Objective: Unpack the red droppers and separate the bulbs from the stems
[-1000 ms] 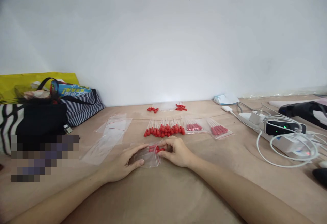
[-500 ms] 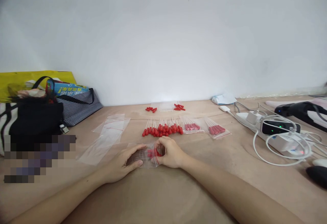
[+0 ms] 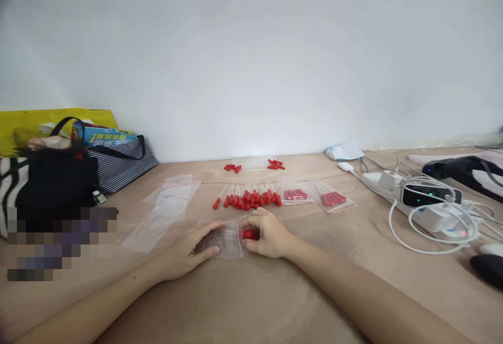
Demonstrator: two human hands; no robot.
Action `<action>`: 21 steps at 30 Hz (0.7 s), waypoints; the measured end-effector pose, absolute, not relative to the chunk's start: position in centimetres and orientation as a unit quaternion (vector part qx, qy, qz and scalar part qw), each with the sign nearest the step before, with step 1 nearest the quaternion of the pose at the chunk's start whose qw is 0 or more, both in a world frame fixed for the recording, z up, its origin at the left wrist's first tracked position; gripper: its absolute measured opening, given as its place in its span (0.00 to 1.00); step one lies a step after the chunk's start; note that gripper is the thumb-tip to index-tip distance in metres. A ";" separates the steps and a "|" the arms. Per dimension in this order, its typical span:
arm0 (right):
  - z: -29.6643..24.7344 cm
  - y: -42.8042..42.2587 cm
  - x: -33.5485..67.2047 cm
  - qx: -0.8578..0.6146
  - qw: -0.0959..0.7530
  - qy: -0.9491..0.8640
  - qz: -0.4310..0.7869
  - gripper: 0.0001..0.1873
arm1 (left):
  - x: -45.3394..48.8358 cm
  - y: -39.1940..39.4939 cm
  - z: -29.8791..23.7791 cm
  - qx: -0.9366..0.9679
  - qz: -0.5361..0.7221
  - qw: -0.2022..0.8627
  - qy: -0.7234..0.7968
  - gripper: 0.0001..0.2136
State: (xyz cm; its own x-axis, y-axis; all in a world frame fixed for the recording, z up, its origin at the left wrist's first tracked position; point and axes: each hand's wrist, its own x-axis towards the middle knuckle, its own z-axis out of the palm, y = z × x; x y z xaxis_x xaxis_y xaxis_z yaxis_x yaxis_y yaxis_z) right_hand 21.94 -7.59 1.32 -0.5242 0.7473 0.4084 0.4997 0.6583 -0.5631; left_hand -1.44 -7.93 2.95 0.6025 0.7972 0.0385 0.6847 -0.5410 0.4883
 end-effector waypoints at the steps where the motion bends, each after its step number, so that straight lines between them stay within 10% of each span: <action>1: 1.3 -7.5 22.2 -0.360 0.323 -0.855 0.190 0.14 | -1.5 -7.9 2.9 0.868 0.127 0.216 0.429 0.22; 21: 0.7 -8.2 27.7 -0.417 0.300 -0.819 0.257 0.12 | -1.6 -8.1 3.1 0.864 0.116 0.213 0.441 0.23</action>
State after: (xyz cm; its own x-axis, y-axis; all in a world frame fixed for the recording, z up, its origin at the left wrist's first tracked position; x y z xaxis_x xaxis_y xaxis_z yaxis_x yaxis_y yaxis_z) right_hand 27.69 -8.22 0.74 -0.4729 0.8366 0.2766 0.5284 0.5205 -0.6707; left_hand -1.60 -8.07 3.11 0.5834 0.8121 0.0128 0.7133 -0.5198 0.4700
